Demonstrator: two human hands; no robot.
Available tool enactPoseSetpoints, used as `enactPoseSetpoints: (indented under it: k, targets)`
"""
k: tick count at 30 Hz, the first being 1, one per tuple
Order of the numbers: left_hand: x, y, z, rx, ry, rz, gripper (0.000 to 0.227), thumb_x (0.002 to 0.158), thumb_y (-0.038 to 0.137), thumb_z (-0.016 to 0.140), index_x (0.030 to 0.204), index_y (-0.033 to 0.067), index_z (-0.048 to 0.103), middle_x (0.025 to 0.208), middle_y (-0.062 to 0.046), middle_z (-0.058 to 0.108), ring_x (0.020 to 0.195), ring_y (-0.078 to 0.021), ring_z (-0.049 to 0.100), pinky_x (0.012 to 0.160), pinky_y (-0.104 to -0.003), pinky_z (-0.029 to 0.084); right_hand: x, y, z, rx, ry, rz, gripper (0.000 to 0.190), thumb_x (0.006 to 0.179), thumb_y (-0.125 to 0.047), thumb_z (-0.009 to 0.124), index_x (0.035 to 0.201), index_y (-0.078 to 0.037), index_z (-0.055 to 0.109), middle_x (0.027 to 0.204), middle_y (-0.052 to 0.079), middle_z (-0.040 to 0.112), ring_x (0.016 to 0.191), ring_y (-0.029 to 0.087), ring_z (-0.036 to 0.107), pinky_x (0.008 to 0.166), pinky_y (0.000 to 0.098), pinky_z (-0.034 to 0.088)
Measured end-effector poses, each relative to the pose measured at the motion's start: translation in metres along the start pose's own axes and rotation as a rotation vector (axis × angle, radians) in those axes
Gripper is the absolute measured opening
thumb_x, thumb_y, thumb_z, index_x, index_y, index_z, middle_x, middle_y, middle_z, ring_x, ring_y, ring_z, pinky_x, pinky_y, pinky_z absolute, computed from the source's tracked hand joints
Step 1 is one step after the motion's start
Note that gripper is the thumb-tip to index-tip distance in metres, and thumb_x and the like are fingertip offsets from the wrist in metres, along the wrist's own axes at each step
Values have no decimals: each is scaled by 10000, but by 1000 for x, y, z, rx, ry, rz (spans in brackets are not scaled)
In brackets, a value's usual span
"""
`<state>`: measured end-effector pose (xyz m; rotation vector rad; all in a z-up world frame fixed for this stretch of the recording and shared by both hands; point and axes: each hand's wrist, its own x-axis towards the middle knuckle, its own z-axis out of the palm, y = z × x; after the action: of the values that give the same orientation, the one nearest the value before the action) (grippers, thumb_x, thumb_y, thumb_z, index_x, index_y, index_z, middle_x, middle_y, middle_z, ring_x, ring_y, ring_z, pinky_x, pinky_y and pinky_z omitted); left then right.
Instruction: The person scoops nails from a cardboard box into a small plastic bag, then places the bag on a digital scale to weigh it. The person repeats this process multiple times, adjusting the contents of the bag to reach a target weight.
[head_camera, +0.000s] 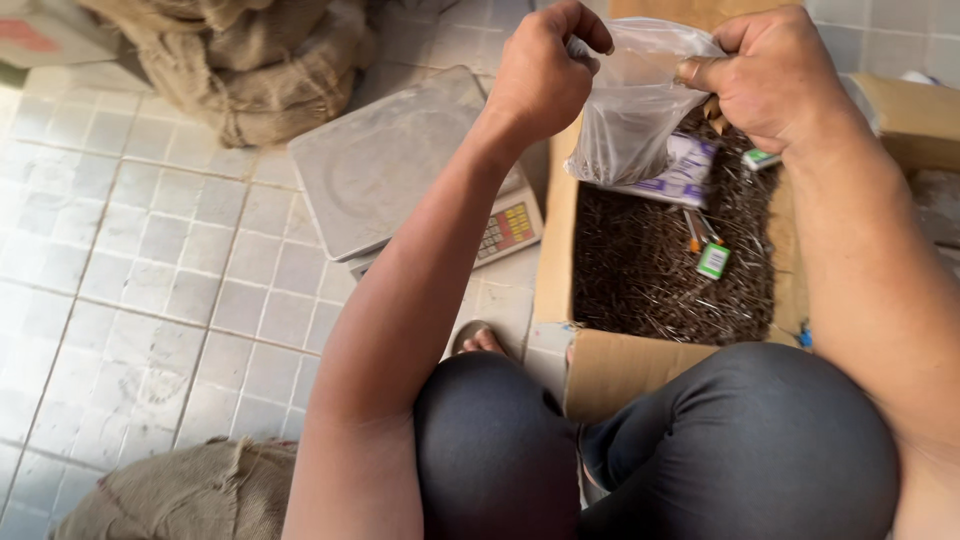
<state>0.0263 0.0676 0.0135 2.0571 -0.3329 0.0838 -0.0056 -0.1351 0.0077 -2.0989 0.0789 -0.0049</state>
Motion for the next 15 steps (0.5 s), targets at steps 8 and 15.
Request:
enactPoseSetpoints:
  k: [8,15]
  targets:
    - [-31,-55,-88,59,160,-146,301,604,14,417,670,178,661,680,22,690,648,-134,630,622,-273,483,38,-45,107,126,-117,28,181,865,-50,705,748,-88,571,598,0,500,424,55,416,307,228,311]
    - [-56,-102,-153,118,322,-183,288,629,10,452,691,188,670,741,29,703,682,-146,633,639,-278,469,52,-78,193,178,-271,-14,181,881,-56,684,752,-89,560,637,29,544,425,89,496,301,209,344]
